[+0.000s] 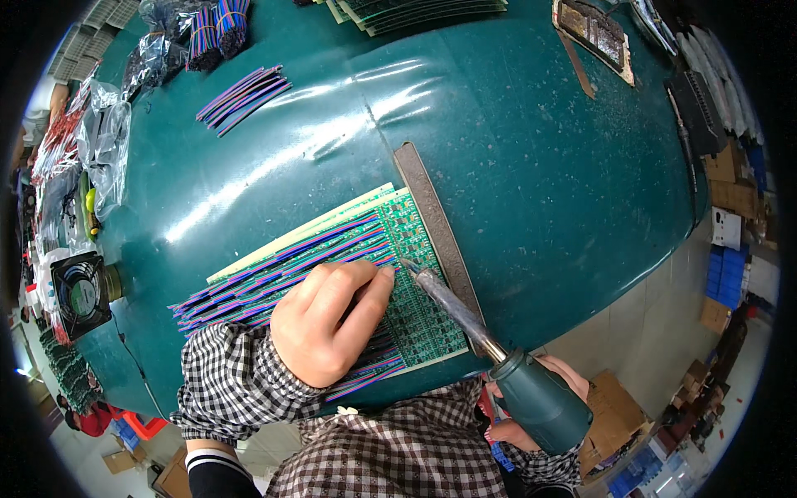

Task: The person aligns ribbon cable strips onto a circuit board panel by hand and solders the wire ends to the board using a soldering tool.

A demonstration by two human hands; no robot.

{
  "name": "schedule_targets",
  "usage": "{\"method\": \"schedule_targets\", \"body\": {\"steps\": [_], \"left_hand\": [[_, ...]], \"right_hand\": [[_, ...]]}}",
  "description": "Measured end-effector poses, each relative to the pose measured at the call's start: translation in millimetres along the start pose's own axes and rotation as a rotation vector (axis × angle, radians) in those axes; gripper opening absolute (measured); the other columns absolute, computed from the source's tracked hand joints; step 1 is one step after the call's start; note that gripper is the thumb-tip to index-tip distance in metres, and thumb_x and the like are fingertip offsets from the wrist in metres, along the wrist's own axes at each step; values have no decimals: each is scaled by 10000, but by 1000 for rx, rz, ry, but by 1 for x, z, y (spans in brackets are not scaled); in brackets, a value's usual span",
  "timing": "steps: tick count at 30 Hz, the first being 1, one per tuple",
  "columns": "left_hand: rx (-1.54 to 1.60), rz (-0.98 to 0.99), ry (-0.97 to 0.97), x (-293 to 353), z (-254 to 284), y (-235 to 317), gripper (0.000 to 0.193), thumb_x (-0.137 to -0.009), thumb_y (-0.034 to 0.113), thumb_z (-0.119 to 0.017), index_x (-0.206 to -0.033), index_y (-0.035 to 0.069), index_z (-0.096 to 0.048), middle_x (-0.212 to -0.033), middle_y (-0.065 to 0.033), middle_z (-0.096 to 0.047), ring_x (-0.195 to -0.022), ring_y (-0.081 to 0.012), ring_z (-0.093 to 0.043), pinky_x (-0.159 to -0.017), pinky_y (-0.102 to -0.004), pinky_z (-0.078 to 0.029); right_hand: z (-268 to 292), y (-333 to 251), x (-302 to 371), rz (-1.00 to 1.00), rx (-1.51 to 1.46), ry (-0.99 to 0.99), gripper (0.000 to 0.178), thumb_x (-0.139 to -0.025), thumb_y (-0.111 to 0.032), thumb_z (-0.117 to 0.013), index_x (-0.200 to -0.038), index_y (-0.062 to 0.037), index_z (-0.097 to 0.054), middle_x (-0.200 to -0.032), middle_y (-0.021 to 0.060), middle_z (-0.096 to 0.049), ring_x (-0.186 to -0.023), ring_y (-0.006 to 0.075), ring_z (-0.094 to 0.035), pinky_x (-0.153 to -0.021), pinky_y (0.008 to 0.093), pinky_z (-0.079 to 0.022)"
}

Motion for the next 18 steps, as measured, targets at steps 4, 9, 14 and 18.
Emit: {"method": "schedule_targets", "body": {"steps": [4, 9, 14, 18], "left_hand": [[9, 3, 2, -1, 1, 0, 376, -742, 57, -697, -1101, -47, -733, -1047, -120, -660, -880, -241, -675, -723, -333, -583], [10, 4, 5, 0, 1, -1, 380, -739, 55, -694, -1102, -49, -733, -1041, -121, -661, -866, -243, -673, -708, -331, -577], [10, -4, 3, -1, 2, -1, 385, -735, 55, -693, -1103, -51, -733, -1031, -121, -662, -854, -242, -669, -696, -326, -571], [13, -3, 2, -1, 1, -1, 381, -736, 54, -691, -1099, -53, -732, -1029, -121, -662, -849, -242, -667, -694, -325, -569]], "right_hand": [[-1, 0, 0, -1, 8, 6, 660, -724, -712, -844, -932, -87, -801, -886, 38, -775, -760, 243, -724, -702, 362, -580], [-1, -1, 2, 1, -1, 42, 663, -735, -707, -846, -935, -77, -798, -902, 56, -778, -773, 250, -731, -712, 362, -582], [-3, -2, -1, 1, -17, 14, 660, -744, -692, -855, -945, -66, -793, -902, 69, -779, -770, 255, -732, -717, 363, -582], [-3, -2, -1, -8, -19, 19, 669, -737, -695, -852, -961, -68, -791, -901, 55, -779, -763, 253, -731, -711, 359, -578]]}}
Point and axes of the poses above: each hand's wrist, its own x-axis away from the middle knuckle, its own z-axis out of the back of the hand, y = z × x, the point moved 7 cm from there along -x, towards the middle knuckle
